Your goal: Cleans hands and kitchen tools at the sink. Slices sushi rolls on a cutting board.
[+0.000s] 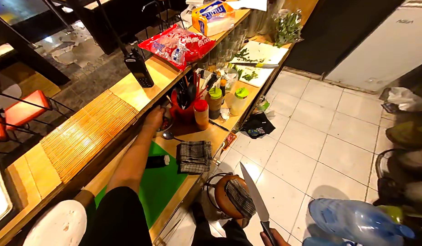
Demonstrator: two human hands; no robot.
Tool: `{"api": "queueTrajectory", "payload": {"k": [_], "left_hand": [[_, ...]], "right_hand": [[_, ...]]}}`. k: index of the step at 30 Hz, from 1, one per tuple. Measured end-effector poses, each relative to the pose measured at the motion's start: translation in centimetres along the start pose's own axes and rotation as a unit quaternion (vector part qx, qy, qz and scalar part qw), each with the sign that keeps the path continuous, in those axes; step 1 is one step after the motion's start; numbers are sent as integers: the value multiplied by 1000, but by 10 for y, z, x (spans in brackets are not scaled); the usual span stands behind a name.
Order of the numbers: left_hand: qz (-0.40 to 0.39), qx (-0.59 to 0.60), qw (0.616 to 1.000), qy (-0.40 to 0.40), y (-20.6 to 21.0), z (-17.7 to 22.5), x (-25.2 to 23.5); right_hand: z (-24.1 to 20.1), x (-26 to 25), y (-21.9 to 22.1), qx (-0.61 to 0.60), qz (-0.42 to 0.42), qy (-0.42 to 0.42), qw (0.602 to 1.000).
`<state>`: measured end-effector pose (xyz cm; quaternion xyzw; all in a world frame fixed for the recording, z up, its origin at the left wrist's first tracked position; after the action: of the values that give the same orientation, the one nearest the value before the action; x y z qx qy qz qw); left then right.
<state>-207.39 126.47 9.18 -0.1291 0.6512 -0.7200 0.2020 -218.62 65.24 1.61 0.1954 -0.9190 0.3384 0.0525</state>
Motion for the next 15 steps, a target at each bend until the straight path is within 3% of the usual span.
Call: {"api": "queueTrajectory", "payload": {"k": [3, 6, 10, 15], "left_hand": [[71, 41, 997, -3, -7, 29, 44], [27, 32, 998, 39, 22, 55, 86], [-41, 51, 994, 89, 63, 53, 84], [-69, 36, 990, 120, 61, 52, 79]], "right_hand": [[13, 0, 0, 6, 20, -8, 1000], [25, -2, 5, -4, 25, -13, 1000], [23, -12, 7, 4, 15, -36, 999], [16, -14, 6, 3, 15, -33, 999]]}}
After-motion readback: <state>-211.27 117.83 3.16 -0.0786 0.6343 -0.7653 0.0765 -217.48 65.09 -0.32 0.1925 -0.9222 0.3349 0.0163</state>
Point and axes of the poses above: each hand's wrist, its own x-axis away from the middle knuckle, its own y-axis out of the palm, z = x × y, the point moved 1 cm from there along -x, towards the middle knuckle, and after that the axes turned 9 degrees about z, right-handed, at the moved point
